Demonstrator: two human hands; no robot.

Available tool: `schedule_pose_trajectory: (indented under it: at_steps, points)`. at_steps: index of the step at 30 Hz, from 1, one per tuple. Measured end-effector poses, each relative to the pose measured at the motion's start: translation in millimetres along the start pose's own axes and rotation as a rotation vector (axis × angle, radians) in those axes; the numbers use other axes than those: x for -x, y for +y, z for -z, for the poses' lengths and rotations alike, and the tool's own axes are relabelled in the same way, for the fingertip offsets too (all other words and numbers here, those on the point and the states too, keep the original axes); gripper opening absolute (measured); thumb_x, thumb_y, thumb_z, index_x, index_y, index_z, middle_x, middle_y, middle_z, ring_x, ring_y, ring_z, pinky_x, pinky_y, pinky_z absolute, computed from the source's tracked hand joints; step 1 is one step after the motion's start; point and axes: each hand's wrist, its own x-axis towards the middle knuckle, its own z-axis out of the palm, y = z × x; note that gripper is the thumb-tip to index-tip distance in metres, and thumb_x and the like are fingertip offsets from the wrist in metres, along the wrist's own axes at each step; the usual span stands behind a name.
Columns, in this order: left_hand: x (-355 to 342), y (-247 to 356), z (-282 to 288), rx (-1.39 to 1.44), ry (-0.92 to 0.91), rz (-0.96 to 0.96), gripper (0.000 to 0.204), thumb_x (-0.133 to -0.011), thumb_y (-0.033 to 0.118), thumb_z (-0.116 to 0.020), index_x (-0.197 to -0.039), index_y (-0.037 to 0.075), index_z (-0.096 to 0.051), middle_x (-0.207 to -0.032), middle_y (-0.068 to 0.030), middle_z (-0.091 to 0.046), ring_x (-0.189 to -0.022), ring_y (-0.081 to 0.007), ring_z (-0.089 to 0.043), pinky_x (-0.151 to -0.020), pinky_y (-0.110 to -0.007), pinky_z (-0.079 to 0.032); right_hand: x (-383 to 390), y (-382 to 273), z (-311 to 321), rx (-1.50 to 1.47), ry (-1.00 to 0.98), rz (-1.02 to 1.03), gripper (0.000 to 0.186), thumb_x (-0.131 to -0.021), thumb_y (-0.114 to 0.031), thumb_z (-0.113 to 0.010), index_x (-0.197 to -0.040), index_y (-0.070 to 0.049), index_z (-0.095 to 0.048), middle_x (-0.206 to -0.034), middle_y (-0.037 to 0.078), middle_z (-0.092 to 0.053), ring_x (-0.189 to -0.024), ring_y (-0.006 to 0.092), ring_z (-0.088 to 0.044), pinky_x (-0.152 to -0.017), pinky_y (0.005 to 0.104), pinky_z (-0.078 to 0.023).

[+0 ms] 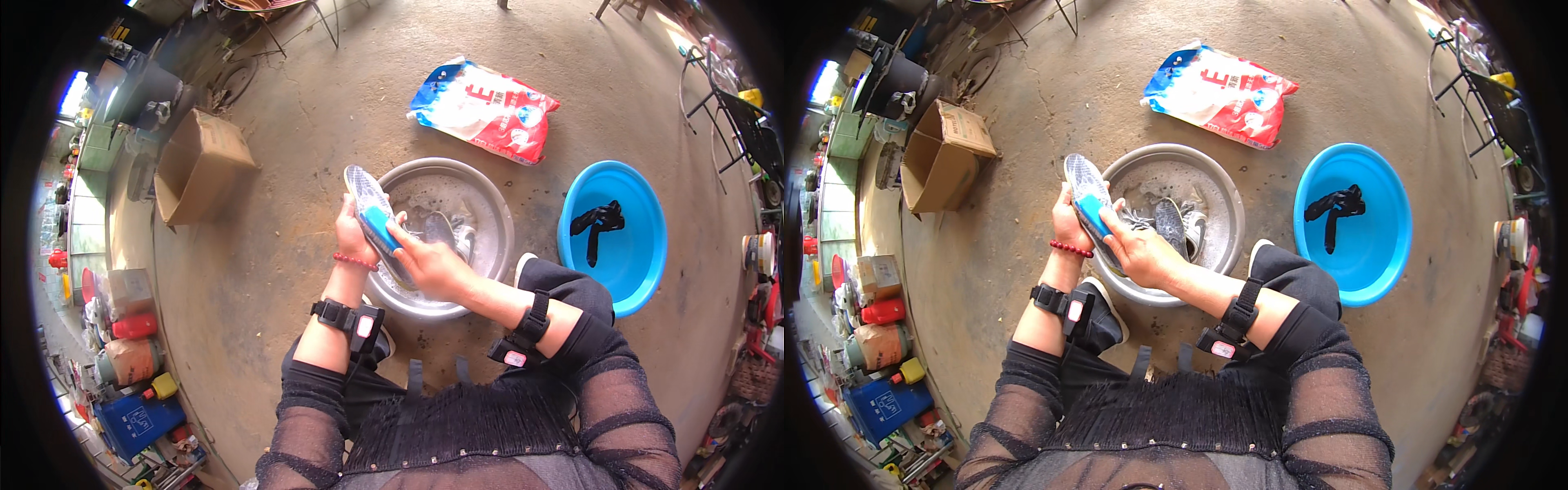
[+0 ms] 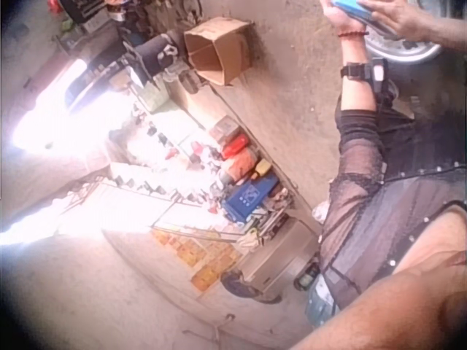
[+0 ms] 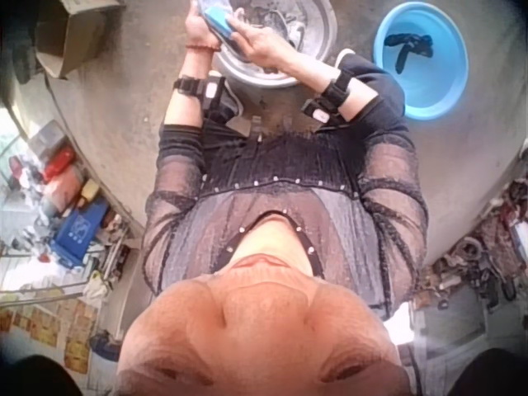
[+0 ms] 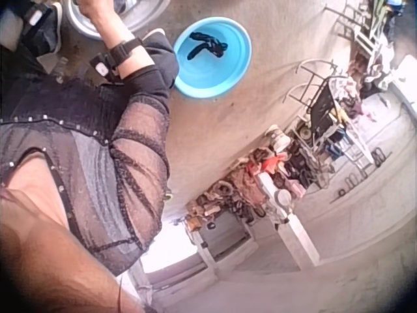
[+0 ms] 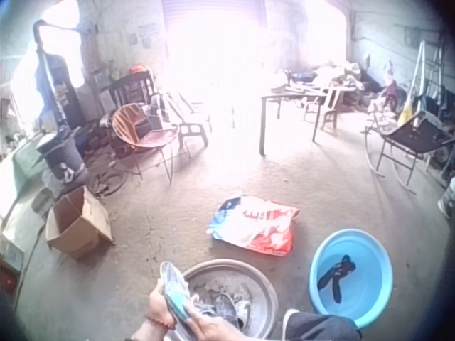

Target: The person scrubs a gray sneaker with a blue brush in a metal basin of soapy water, rinses it, and places it in a blue plastic basin. The person then removes and scrubs the insole before returning it to the shoe.

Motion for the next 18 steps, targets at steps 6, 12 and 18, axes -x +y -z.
schedule_pose_trajectory:
  at_steps: [6,12,18]
  points:
    - [3.6,-11.0,-2.4,0.194,-0.162,0.125,0.062,-0.095,0.06,-0.039,-0.121,0.006,-0.054,-0.11,-0.0116,-0.064,-0.103,-0.0259,-0.061,-0.094,-0.041,-0.049,-10.5,11.8,1.9,0.069,0.361,-0.006,0.044,-0.096,-0.027,-0.049,-0.137,-0.014,-0.044,-0.079,0.027,-0.064,-0.075,0.0449,-0.064,-0.066,0.0511,-0.051]
    - [1.7,-12.6,-2.0,0.061,-0.131,0.081,0.073,-0.093,0.065,-0.033,-0.128,0.002,-0.046,-0.111,-0.0158,-0.059,-0.1,-0.0297,-0.059,-0.089,-0.046,-0.051,-12.1,-10.1,16.2,0.035,0.125,-0.026,0.049,-0.096,-0.026,-0.05,-0.143,-0.015,-0.04,-0.098,0.031,-0.063,-0.092,0.0441,-0.064,-0.08,0.0467,-0.051]
    - [3.6,-16.7,-3.3,0.17,-0.183,0.18,0.059,-0.099,0.054,-0.031,-0.122,0.004,-0.052,-0.108,-0.0139,-0.062,-0.102,-0.0283,-0.061,-0.092,-0.045,-0.05,-13.6,-8.0,16.9,0.009,0.317,-0.029,0.046,-0.095,-0.027,-0.049,-0.139,-0.013,-0.043,-0.101,0.03,-0.062,-0.096,0.0453,-0.061,-0.085,0.0489,-0.049]
